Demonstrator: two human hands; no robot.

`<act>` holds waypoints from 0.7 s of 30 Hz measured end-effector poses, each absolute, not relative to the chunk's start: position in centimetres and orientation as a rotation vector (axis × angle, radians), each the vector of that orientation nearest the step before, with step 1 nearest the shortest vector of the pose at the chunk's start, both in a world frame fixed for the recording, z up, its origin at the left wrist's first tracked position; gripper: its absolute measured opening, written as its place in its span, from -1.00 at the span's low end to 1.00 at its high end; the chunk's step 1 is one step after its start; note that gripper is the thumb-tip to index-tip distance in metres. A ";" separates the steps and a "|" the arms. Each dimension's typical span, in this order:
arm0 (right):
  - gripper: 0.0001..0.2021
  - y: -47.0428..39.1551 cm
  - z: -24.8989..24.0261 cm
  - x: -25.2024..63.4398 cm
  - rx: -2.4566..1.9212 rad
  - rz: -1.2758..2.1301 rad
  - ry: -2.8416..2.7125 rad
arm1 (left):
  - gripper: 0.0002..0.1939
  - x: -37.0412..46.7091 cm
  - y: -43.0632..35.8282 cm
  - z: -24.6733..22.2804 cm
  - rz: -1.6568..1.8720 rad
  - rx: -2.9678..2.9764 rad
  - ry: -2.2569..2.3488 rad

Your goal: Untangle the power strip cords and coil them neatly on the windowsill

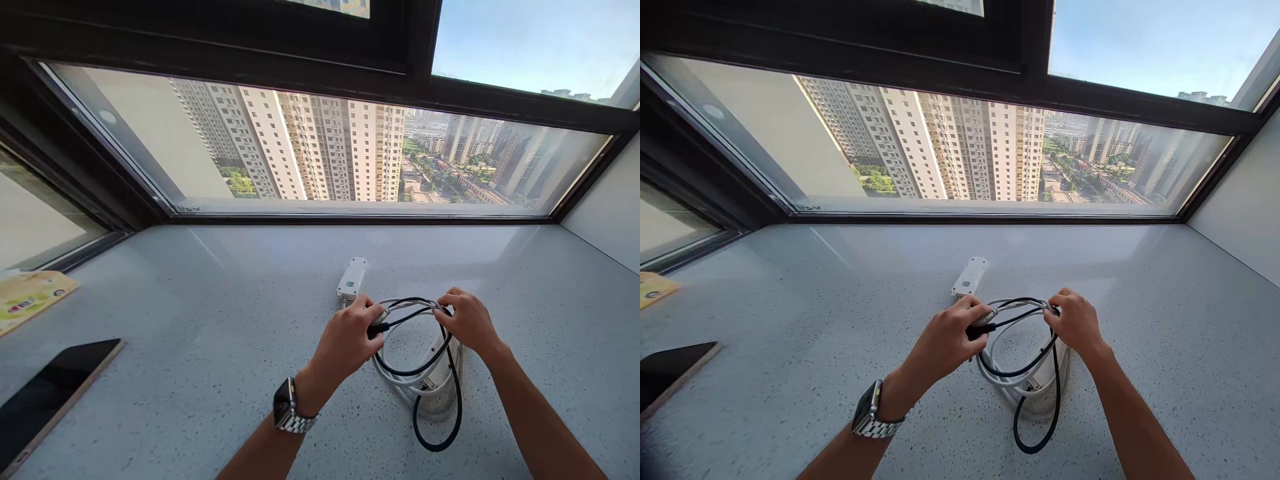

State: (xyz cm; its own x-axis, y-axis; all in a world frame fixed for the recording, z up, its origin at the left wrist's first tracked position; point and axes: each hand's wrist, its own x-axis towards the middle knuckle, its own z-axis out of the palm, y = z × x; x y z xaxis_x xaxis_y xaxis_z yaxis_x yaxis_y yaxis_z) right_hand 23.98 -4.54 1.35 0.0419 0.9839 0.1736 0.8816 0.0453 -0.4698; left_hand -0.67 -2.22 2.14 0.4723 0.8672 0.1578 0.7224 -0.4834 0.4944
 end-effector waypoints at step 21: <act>-0.52 -7.4 2.3 19.0 -1.352 0.318 -2.050 | -0.67 2.7 -3.4 0.1 0.865 1.806 1.016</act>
State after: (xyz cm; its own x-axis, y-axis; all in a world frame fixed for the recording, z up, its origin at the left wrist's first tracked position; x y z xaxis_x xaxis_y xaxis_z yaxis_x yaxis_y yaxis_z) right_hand 19.01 -7.39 2.32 -0.2543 0.8870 0.3854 0.7285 0.4378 -0.5270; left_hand 2.68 -3.44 0.08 0.4265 0.8919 0.1504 0.2904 -0.2925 0.9111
